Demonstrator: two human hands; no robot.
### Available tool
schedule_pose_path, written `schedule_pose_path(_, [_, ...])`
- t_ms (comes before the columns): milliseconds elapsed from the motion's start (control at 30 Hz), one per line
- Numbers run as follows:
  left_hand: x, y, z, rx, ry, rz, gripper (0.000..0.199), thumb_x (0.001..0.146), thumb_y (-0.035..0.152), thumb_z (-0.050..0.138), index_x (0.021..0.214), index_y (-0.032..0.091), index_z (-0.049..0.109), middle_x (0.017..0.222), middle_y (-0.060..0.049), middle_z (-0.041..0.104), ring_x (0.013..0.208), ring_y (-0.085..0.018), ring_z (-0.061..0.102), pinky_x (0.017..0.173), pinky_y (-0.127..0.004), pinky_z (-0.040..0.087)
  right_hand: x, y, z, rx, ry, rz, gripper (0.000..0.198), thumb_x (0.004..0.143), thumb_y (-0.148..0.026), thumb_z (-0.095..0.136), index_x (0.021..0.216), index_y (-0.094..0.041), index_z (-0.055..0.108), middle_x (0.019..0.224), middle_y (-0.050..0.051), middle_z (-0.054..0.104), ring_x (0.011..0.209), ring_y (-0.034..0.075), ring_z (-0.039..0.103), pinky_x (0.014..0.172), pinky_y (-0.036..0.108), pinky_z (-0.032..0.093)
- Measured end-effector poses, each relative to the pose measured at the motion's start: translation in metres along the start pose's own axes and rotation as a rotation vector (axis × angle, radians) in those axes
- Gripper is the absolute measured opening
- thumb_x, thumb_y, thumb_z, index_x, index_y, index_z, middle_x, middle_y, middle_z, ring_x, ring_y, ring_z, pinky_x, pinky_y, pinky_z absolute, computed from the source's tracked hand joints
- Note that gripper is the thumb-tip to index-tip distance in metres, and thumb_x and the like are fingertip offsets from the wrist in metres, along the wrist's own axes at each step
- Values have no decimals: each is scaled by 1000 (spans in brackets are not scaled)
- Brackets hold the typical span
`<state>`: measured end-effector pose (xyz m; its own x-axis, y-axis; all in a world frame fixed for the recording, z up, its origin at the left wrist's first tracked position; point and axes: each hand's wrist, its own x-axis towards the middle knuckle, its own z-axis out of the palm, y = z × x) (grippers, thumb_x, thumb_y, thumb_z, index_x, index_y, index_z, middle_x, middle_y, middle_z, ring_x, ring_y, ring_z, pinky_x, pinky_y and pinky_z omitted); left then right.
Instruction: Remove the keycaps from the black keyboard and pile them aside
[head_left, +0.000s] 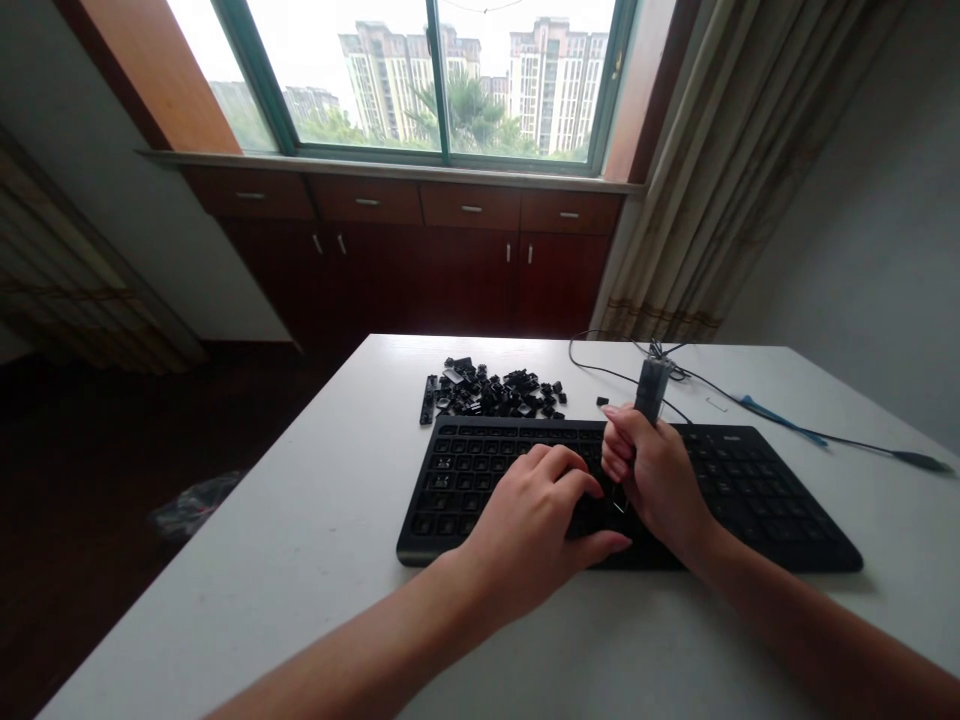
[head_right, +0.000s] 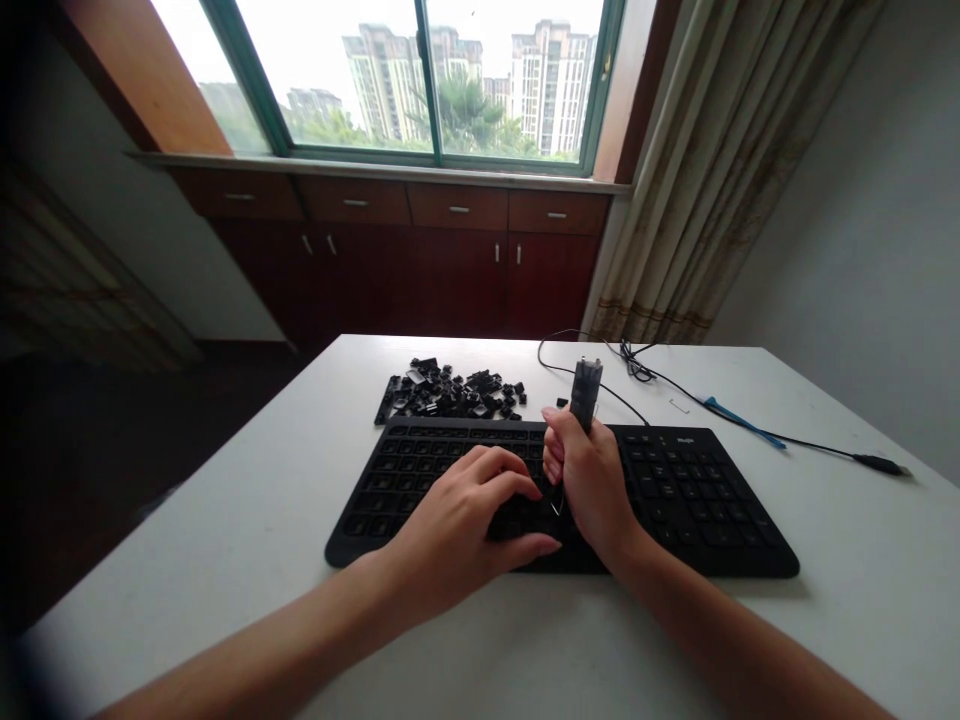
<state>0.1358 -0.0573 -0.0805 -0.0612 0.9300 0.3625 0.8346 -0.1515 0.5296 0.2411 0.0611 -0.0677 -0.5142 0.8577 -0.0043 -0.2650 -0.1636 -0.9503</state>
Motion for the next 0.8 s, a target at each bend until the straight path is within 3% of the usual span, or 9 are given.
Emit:
schedule_pose_path(233, [0, 0, -2, -2, -1, 26, 38, 84, 49, 80, 108, 21, 75, 117, -7, 70, 107, -28, 62, 98, -49, 55, -5, 1, -7, -399, -81, -160, 46, 92, -53, 66, 63, -21, 50, 56, -3, 48, 52, 13, 43, 53, 28, 37])
schedule_pose_path(367, [0, 1, -2, -3, -4, 12, 38, 83, 49, 81, 107, 20, 75, 114, -7, 70, 106, -29, 63, 97, -50, 56, -6, -10, -9, -524, -77, -281, 42, 90, -51, 69, 63, -20, 59, 65, -1, 56, 60, 15, 50, 60, 29, 41])
schedule_pose_path(467, [0, 1, -2, -1, 1, 7, 38, 83, 48, 81, 107, 20, 75, 115, -7, 70, 106, -29, 63, 98, -50, 55, -3, -17, -13, -582, -148, -325, 35, 90, -48, 70, 71, -19, 73, 81, 3, 66, 74, 18, 60, 71, 29, 46])
schedule_pose_path(567, [0, 1, -2, -2, -2, 11, 36, 84, 47, 80, 107, 20, 74, 116, -7, 70, 107, -28, 63, 99, -49, 55, -1, -16, -14, -507, -221, -181, 32, 90, -50, 69, 87, -19, 77, 76, 1, 63, 70, 17, 58, 67, 29, 47])
schedule_pose_path(667, [0, 1, -2, -8, -1, 16, 36, 84, 47, 80, 107, 20, 74, 115, -7, 70, 107, -29, 62, 100, -49, 54, -4, -9, -10, -249, -240, -6, 34, 90, -52, 70, 102, -21, 72, 68, -4, 54, 59, 13, 49, 58, 26, 45])
schedule_pose_path(733, [1, 1, -2, -23, 1, 8, 36, 83, 47, 81, 106, 20, 73, 113, -7, 70, 107, -29, 62, 100, -50, 54, -8, -4, -6, -114, -205, 18, 32, 89, -52, 71, 97, -21, 68, 63, -6, 48, 54, 11, 42, 53, 24, 40])
schedule_pose_path(800, [1, 2, -2, -42, -4, -5, 36, 82, 46, 83, 104, 20, 73, 111, -7, 70, 106, -28, 62, 100, -50, 54, -11, -1, 0, -44, -166, 44, 38, 89, -54, 71, 77, -20, 60, 58, -8, 40, 50, 10, 33, 47, 23, 34])
